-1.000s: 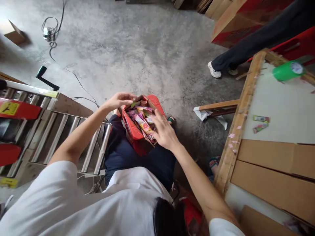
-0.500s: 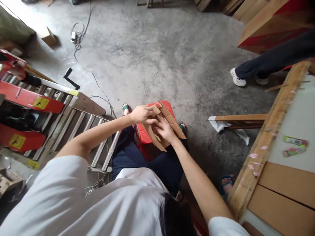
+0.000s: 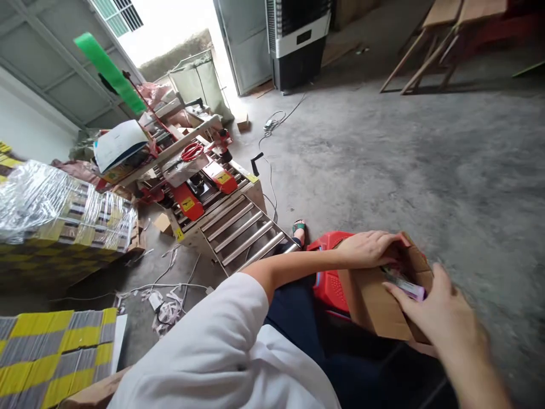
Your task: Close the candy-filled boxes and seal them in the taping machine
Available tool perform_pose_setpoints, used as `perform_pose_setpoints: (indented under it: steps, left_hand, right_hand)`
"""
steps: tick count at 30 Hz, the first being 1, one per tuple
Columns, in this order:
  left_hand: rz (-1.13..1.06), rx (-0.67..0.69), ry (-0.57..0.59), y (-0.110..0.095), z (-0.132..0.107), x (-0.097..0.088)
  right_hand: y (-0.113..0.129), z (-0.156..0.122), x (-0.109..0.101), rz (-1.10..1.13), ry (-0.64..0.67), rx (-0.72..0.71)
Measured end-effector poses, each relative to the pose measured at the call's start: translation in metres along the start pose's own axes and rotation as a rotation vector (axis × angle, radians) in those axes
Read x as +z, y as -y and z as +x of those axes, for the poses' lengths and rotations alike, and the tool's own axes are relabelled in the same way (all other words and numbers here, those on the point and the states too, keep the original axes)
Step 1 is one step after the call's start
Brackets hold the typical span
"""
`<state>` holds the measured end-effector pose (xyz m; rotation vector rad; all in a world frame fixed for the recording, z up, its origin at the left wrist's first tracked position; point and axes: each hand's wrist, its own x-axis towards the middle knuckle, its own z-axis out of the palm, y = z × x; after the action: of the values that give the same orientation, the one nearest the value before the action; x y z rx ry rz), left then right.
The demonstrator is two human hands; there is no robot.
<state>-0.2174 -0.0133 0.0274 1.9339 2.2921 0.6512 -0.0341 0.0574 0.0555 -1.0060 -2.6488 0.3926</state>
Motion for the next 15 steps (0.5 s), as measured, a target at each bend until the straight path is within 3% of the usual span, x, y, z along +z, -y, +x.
perform_pose_setpoints:
  steps: [4,8,11,15]
  left_hand:
    - [-0.024,0.028,0.050,0.000,-0.001,-0.007]
    - [0.099,0.266,0.165,0.003,-0.002,-0.015]
    - [0.213,0.424,0.230,0.007,0.003,-0.019]
    - [0.234,0.507,0.231,0.009,0.010,-0.018]
  right_hand:
    - [0.026,-0.026,0.008,-0.165,-0.152,-0.197]
    - [0.031,-0.025,0.006,-0.269,-0.233,-0.164]
    - [0.022,-0.020,0.006,-0.286,-0.151,-0.242]
    - [0.004,-0.014,0.002,-0.272,0.043,-0.256]
